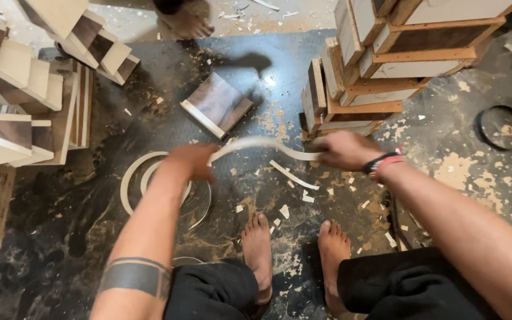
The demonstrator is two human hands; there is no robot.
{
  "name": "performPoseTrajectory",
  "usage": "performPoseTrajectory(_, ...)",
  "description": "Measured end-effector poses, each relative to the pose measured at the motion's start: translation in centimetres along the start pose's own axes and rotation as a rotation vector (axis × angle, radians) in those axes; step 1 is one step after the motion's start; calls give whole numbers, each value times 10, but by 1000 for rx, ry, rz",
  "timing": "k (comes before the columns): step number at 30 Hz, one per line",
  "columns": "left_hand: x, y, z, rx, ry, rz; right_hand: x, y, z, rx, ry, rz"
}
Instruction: The person applies white edge banding to the edges of small wooden boxes. They use a hand-held iron to press the banding onto the edges, then trim the excess with a utility knife. The person works on multiple boxes, repeating the process for each edge.
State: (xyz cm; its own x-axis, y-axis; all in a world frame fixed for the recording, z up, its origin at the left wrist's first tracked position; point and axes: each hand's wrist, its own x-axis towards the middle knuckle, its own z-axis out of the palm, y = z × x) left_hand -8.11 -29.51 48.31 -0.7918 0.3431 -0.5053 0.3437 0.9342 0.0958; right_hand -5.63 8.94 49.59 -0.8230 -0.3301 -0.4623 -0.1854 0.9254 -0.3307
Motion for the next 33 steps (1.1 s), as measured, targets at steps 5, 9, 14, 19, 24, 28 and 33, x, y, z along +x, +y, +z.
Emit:
performPoseTrajectory(5,43,86,-24,-100,178,387,7,-54,-17,257,178,-259)
performPoseTrajectory(9,45,105,-35,126,336,328,-2,-65,-34,423,179,-201)
performPoseTrajectory(14,44,112,-50,-5,749,612,-16,-69,-48,477,172,-229)
performPoseTrajectory(19,49,143,-65,-40,253,420,-32,-62,-60,344,346,-243)
performPoseTrajectory(24,49,154,-66,39,315,421,-37,-52,-61,154,510,-228)
performPoseTrajectory(28,59,162,-65,84,287,348,-26,-40,-56,-72,407,-255)
performPoseTrajectory(33,71,178,-67,117,227,289,-9,-12,-51,-145,319,-265)
